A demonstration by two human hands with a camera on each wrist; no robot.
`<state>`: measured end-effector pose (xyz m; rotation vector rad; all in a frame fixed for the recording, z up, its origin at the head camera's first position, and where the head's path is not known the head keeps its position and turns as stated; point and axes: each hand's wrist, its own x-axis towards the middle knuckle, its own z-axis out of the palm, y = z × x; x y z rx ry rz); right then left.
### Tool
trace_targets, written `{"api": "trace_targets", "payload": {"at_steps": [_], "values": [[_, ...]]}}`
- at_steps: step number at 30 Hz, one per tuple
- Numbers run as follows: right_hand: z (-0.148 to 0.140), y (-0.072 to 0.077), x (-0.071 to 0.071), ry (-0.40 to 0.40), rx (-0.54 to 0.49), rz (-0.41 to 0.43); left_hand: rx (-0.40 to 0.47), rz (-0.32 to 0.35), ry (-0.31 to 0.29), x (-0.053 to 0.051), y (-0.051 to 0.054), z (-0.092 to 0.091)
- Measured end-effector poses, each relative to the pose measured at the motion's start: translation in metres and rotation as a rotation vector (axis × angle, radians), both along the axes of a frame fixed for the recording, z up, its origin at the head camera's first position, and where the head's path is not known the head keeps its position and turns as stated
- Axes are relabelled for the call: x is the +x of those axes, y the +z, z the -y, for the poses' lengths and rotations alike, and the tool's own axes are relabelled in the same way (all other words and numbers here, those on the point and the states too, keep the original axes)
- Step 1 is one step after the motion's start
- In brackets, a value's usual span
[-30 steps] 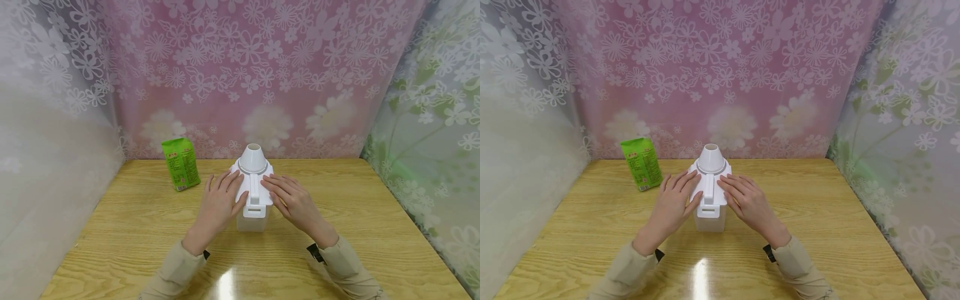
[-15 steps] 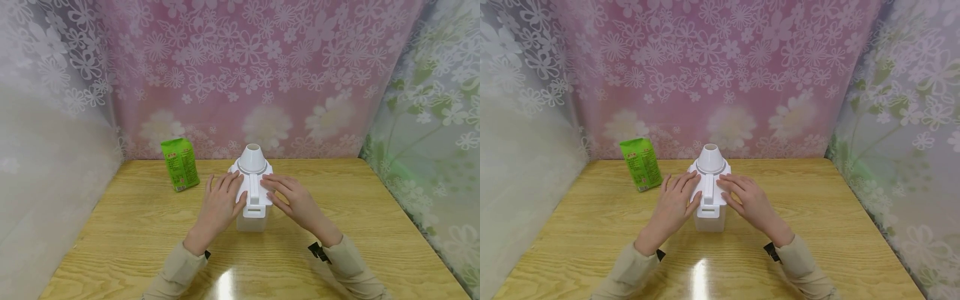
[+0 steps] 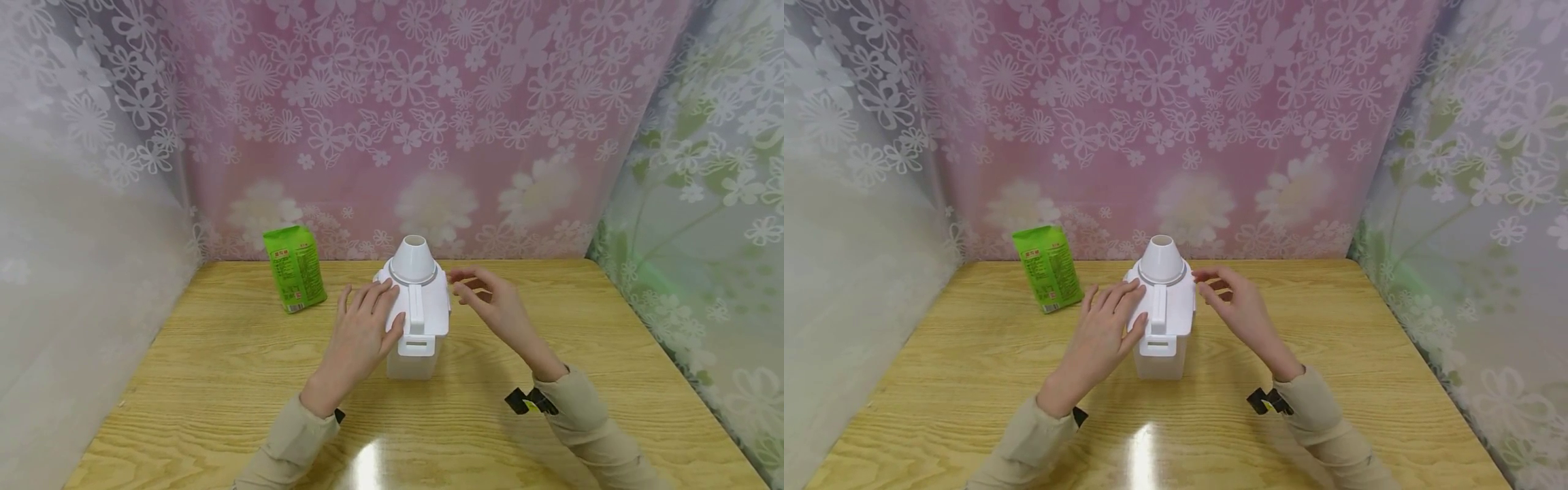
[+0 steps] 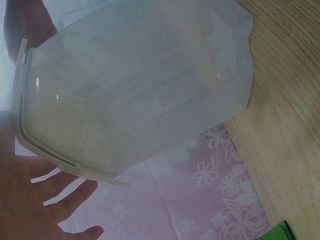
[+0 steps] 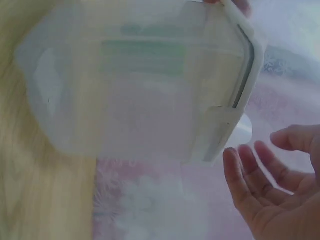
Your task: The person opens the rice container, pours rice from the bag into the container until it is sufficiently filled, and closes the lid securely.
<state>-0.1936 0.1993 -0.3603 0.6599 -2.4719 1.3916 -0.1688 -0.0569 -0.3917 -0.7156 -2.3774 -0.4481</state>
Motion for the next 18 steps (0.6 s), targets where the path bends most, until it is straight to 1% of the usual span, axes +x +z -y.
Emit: {"api": "trace_targets", "payload": {"at_steps": [3,5,10,13,15,18], "values": [[-0.005,0.0,-0.006,0.032,-0.118,0.216,0.006,0.008,-0.006,0.0,0.0,0.0],[-0.008,-0.001,-0.01,0.052,-0.165,0.323,0.013,0.016,-0.009,0.0,0.0,0.0],[-0.013,-0.006,-0.018,0.128,-0.273,0.546,0.03,0.041,-0.012,-0.001,0.0,-0.001],[-0.014,-0.008,-0.022,0.169,-0.34,0.674,0.032,0.042,-0.012,-0.001,0.0,0.0],[-0.014,-0.01,-0.024,0.186,-0.383,0.747,0.034,0.04,-0.014,-0.001,0.0,0.0],[-0.013,-0.011,-0.027,0.207,-0.421,0.825,0.037,0.034,-0.017,-0.001,0.0,0.0]]}}
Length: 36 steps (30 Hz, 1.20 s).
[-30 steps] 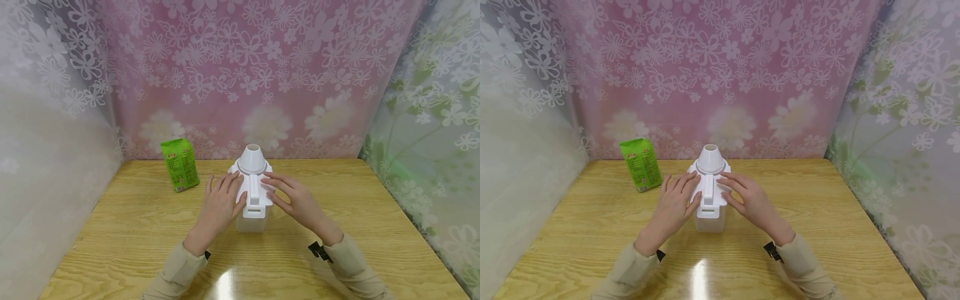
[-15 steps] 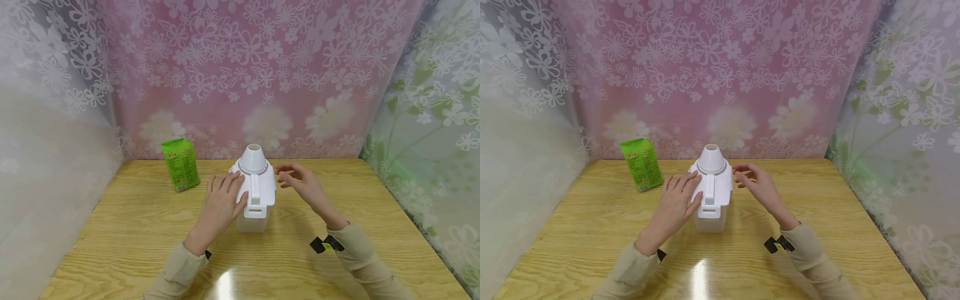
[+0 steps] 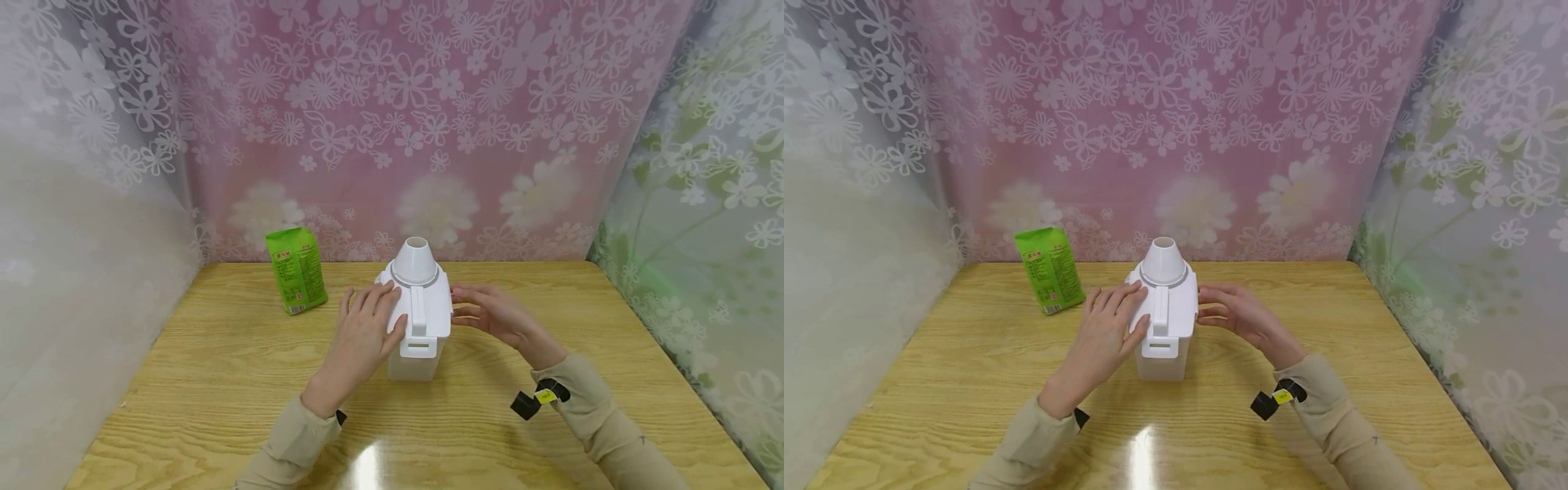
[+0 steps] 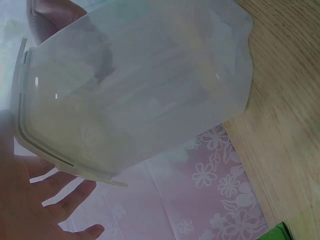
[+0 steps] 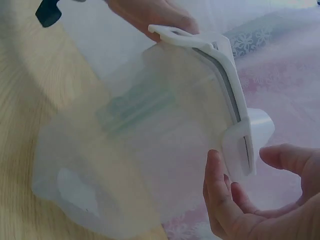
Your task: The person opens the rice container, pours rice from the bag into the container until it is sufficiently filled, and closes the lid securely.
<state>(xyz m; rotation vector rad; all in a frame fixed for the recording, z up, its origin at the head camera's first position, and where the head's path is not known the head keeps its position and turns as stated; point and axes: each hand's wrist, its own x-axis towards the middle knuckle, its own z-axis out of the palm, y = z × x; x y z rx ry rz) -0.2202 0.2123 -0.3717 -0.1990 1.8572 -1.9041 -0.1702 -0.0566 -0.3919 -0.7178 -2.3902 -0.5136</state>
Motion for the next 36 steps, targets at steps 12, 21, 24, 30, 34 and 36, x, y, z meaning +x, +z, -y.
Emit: {"api": "trace_targets", "payload": {"at_steps": [12,21,24,30,34,36], "values": [[0.008,-0.004,-0.005,-0.013,-0.046,0.149,0.018,-0.025,-0.019,-0.002,-0.003,0.0],[0.011,-0.008,-0.013,0.043,-0.157,0.196,0.023,-0.023,-0.02,-0.003,-0.003,0.001],[0.011,-0.008,-0.015,0.062,-0.161,0.194,0.021,-0.019,-0.022,-0.003,-0.003,0.001],[0.013,-0.008,-0.018,0.087,-0.164,0.192,0.02,-0.019,-0.02,-0.003,-0.002,0.001],[0.013,-0.009,-0.02,0.091,-0.163,0.186,0.024,-0.024,-0.024,-0.003,-0.003,0.001],[0.013,-0.008,-0.019,0.084,-0.158,0.188,0.028,-0.03,-0.028,-0.003,-0.002,0.001]]}}
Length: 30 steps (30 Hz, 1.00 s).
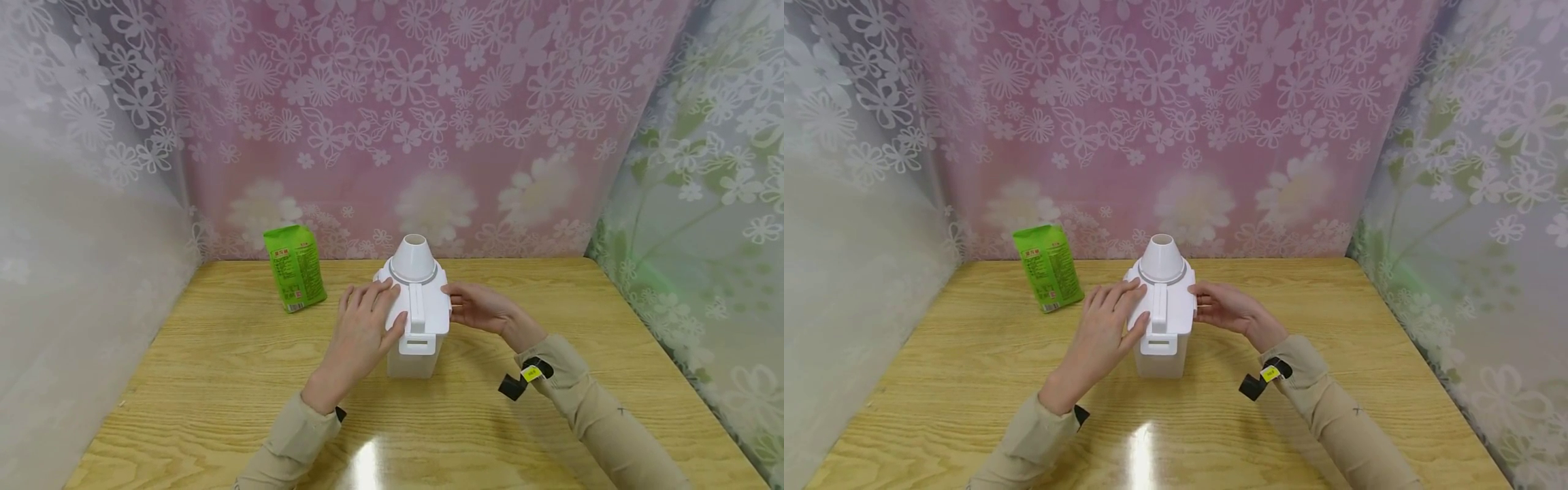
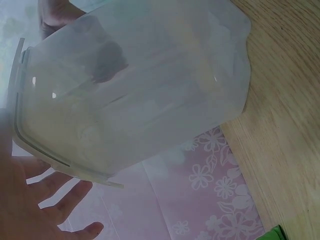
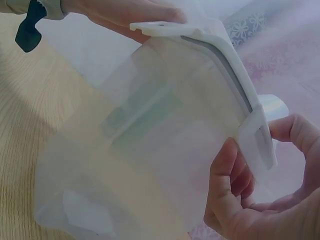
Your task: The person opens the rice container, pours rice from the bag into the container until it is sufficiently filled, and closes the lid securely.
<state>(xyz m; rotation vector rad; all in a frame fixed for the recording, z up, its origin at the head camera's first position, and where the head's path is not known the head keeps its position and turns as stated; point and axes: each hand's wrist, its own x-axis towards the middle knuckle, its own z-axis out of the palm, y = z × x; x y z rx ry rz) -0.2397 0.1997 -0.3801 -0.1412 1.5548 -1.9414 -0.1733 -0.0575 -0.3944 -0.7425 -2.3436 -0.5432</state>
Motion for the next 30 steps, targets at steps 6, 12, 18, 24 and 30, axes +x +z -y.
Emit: {"api": "trace_targets", "payload": {"at_steps": [6,12,18,24,30], "values": [[0.001,0.002,0.0,-0.055,0.026,-0.017,0.0,-0.005,0.003,0.0,0.002,0.0],[0.001,0.002,0.001,-0.061,0.035,-0.031,0.002,-0.009,0.009,-0.001,0.002,0.0],[-0.002,-0.004,0.004,-0.03,0.099,-0.101,0.001,-0.021,0.007,0.0,0.002,0.0],[-0.004,-0.005,0.01,-0.081,0.279,-0.219,-0.009,0.001,0.013,0.001,0.001,-0.001],[-0.002,-0.003,0.015,-0.119,0.387,-0.32,-0.014,0.001,0.016,0.001,0.001,0.0]]}}
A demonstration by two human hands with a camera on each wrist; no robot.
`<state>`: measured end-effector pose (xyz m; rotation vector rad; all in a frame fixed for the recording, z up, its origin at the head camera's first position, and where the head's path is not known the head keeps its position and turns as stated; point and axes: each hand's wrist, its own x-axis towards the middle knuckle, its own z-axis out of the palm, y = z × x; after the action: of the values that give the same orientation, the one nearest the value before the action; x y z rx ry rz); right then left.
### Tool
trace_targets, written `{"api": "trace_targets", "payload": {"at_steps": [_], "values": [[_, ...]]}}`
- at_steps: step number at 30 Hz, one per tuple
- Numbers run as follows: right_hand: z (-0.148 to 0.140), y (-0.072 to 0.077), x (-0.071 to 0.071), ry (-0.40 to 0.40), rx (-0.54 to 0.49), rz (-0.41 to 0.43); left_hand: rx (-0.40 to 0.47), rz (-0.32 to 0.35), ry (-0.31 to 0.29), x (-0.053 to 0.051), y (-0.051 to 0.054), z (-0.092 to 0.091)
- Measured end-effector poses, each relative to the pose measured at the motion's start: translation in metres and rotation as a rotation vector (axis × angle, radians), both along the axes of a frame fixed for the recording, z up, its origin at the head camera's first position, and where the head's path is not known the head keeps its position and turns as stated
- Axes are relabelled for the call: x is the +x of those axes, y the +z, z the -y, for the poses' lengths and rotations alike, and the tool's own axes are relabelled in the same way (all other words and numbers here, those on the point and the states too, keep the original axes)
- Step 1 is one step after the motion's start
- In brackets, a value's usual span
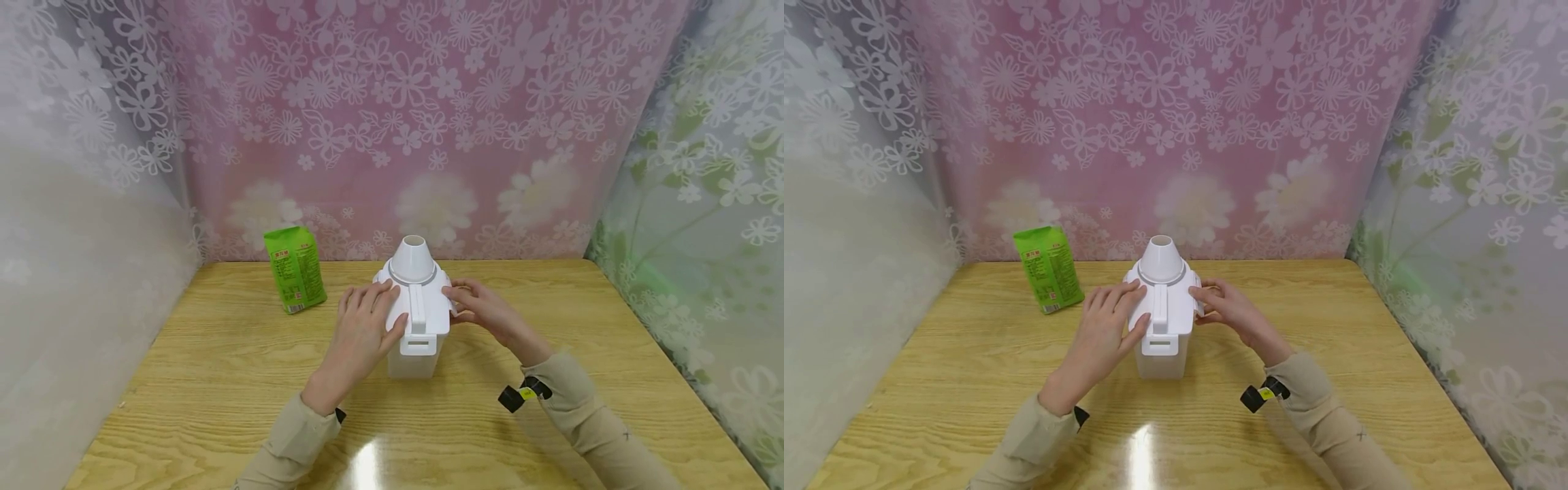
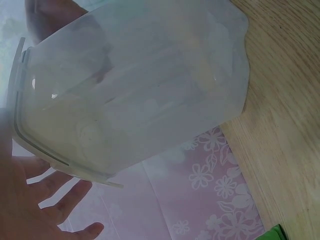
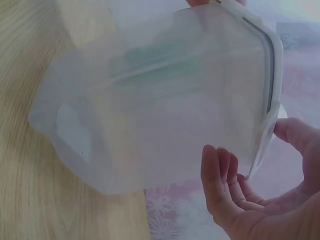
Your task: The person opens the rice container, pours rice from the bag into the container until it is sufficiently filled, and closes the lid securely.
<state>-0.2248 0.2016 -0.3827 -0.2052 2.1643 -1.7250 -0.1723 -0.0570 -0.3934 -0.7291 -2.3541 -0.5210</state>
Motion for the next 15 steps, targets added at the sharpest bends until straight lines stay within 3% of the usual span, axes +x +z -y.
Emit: {"api": "trace_targets", "payload": {"at_steps": [8,15], "values": [[0.0,0.005,0.006,-0.048,0.207,-0.168,0.011,0.009,-0.007,0.0,-0.001,0.0],[0.005,0.01,0.011,-0.132,0.264,-0.311,0.006,-0.01,-0.007,-0.001,-0.002,0.0]]}}
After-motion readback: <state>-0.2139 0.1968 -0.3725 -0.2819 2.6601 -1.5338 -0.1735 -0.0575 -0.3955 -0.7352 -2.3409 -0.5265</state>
